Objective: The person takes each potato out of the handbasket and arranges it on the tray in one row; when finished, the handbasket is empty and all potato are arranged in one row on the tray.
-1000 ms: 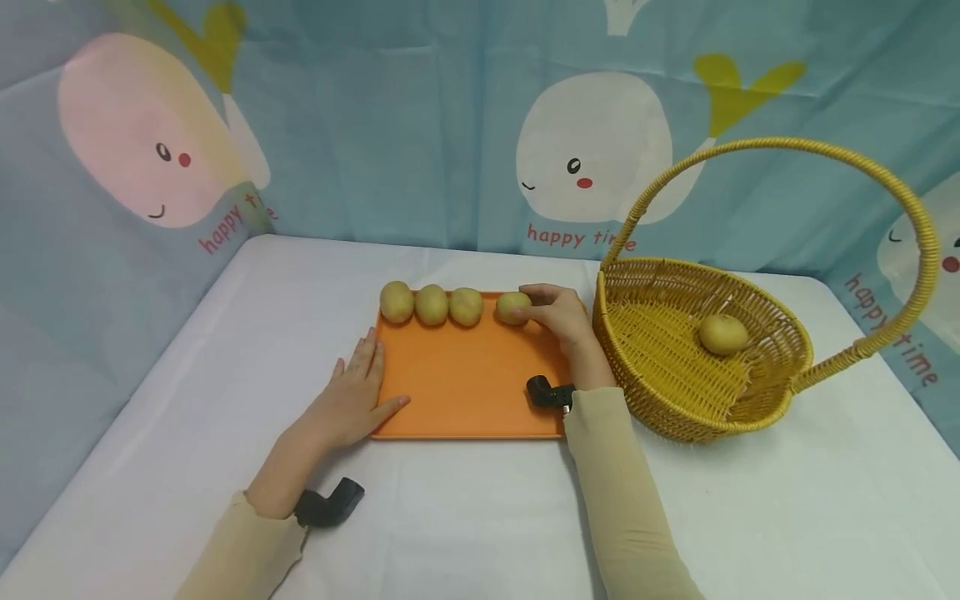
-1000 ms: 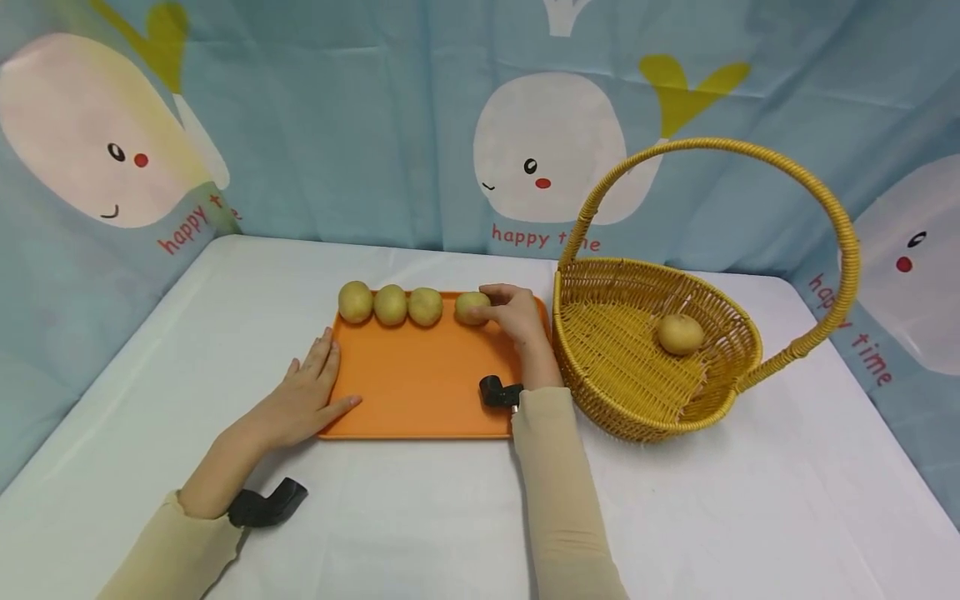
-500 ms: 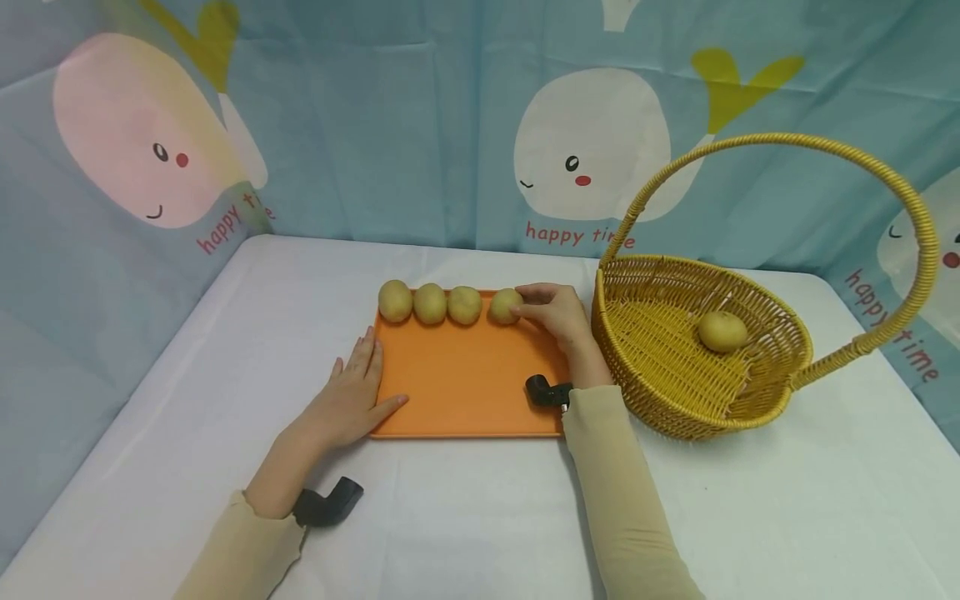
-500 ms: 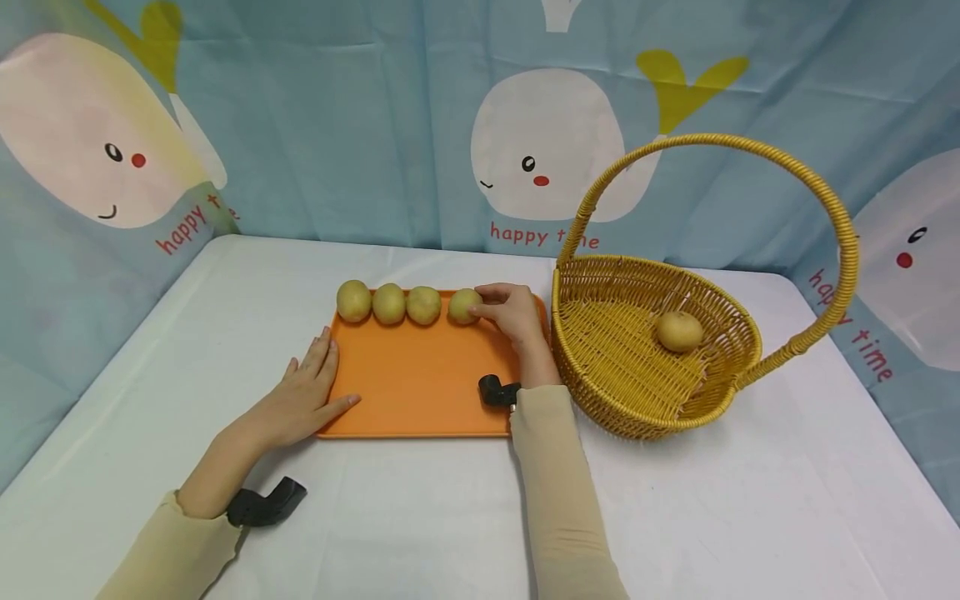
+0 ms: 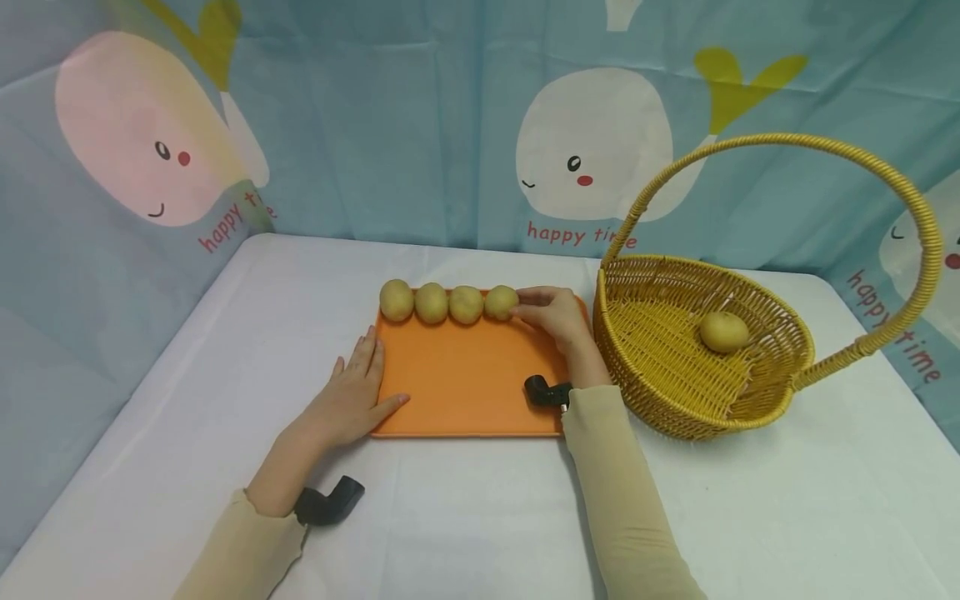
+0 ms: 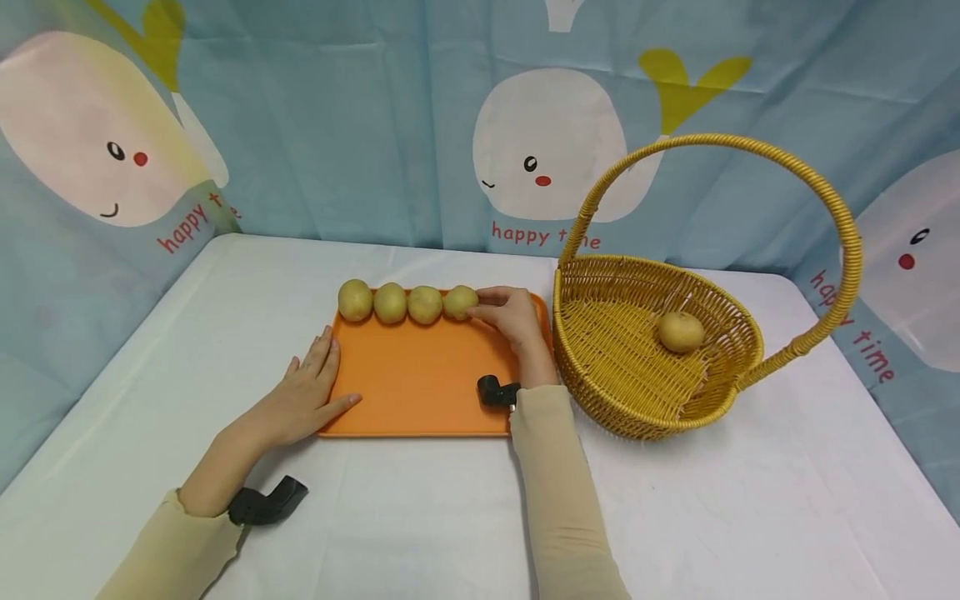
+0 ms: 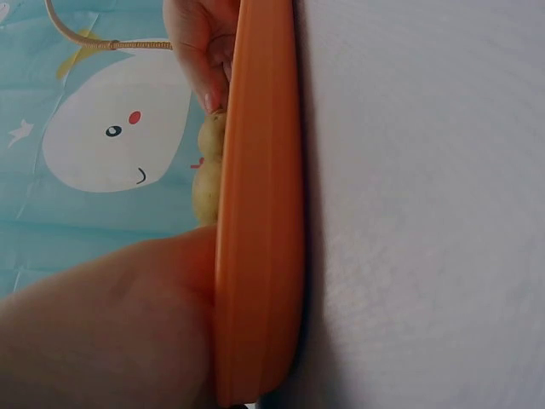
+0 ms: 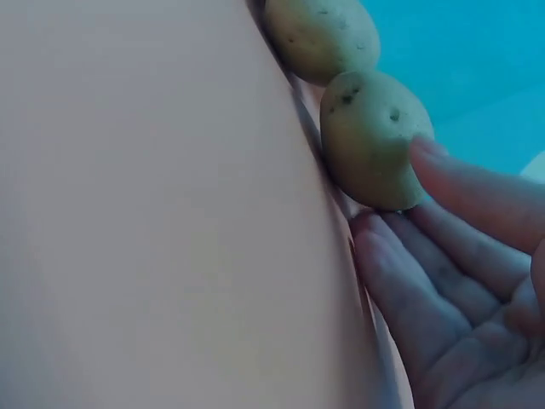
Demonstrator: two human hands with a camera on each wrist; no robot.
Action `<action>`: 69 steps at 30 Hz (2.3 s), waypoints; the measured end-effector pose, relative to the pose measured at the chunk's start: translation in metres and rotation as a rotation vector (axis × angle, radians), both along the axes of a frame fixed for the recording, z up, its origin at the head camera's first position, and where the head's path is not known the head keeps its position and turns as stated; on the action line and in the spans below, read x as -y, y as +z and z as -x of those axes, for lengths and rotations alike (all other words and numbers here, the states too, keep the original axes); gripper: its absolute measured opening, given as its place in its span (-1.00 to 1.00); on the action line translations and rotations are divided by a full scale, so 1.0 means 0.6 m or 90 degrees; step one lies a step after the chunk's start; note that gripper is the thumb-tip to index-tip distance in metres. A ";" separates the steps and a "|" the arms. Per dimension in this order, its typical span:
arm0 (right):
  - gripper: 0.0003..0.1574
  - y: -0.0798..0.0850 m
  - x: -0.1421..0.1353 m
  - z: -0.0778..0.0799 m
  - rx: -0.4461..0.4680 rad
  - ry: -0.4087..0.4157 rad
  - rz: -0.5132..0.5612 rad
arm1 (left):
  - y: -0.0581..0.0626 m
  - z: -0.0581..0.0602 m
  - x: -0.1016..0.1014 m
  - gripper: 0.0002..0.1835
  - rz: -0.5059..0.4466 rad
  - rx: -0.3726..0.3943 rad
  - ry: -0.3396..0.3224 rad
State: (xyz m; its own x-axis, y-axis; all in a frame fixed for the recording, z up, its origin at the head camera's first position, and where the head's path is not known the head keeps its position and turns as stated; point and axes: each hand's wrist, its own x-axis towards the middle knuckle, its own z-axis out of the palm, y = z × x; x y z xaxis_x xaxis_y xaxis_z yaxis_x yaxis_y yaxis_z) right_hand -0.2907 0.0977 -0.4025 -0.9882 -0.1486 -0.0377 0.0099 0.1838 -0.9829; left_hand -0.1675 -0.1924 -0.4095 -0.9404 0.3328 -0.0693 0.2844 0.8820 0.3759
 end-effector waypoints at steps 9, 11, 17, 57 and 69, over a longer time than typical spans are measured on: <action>-0.45 -0.001 0.000 0.002 0.002 0.048 0.004 | 0.005 -0.003 -0.001 -0.10 -0.006 0.005 0.001; -0.47 -0.001 0.001 0.002 0.003 0.040 0.015 | 0.006 -0.004 -0.001 -0.11 -0.006 0.008 0.002; -0.49 0.000 0.001 0.001 0.031 -0.001 0.051 | 0.007 -0.004 -0.002 -0.10 -0.007 0.010 0.002; -0.55 0.228 -0.168 -0.048 -0.140 -0.046 -0.006 | 0.000 -0.003 0.001 -0.10 -0.014 0.001 -0.005; -0.67 0.210 -0.341 -0.051 -0.007 -0.051 -0.157 | 0.001 -0.003 0.002 -0.10 -0.017 0.007 -0.004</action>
